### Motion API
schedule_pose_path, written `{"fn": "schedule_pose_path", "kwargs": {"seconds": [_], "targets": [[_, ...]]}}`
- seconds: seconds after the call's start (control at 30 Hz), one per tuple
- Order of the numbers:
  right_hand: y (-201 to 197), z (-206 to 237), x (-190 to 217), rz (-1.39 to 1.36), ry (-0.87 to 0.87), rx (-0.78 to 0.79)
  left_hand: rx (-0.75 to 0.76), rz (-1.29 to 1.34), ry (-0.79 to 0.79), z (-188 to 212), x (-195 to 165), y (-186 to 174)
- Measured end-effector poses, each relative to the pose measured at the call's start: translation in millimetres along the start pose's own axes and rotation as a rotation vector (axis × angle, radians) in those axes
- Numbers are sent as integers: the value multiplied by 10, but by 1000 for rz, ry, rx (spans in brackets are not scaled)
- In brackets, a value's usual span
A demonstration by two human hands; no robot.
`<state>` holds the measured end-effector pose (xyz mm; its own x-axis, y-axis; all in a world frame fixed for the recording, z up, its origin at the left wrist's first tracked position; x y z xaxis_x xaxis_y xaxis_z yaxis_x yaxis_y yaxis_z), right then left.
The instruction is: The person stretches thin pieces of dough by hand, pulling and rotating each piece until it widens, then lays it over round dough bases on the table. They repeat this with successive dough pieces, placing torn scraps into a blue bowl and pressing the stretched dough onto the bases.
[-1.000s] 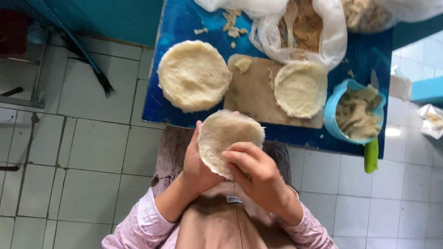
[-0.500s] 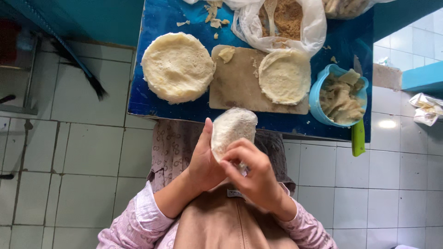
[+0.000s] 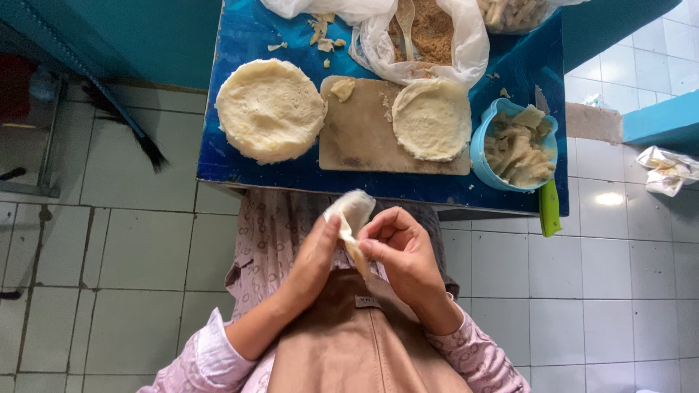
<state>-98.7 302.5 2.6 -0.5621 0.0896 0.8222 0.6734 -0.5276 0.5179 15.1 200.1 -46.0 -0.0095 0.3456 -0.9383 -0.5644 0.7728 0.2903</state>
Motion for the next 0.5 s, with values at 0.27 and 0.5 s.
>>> {"fn": "schedule_pose_path", "kwargs": {"seconds": [0.27,0.5], "targets": [[-53,48,44,-58,-130,-91,-105,-381,133,166,-407,-45],[-20,35,-9,124,-145,-78,-47,-238,42,183,-470,12]]}}
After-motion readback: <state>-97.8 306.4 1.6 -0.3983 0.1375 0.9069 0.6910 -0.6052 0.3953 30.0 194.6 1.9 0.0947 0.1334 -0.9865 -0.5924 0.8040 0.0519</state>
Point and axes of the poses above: each hand's wrist, its own z-axis away from the middle knuckle, its own y-axis out of the palm, x = y × z, the point moved 5 cm from there along -z, towards the middle knuckle, and after that the axes turned 4 degrees about -z, right-handed, at the moved point
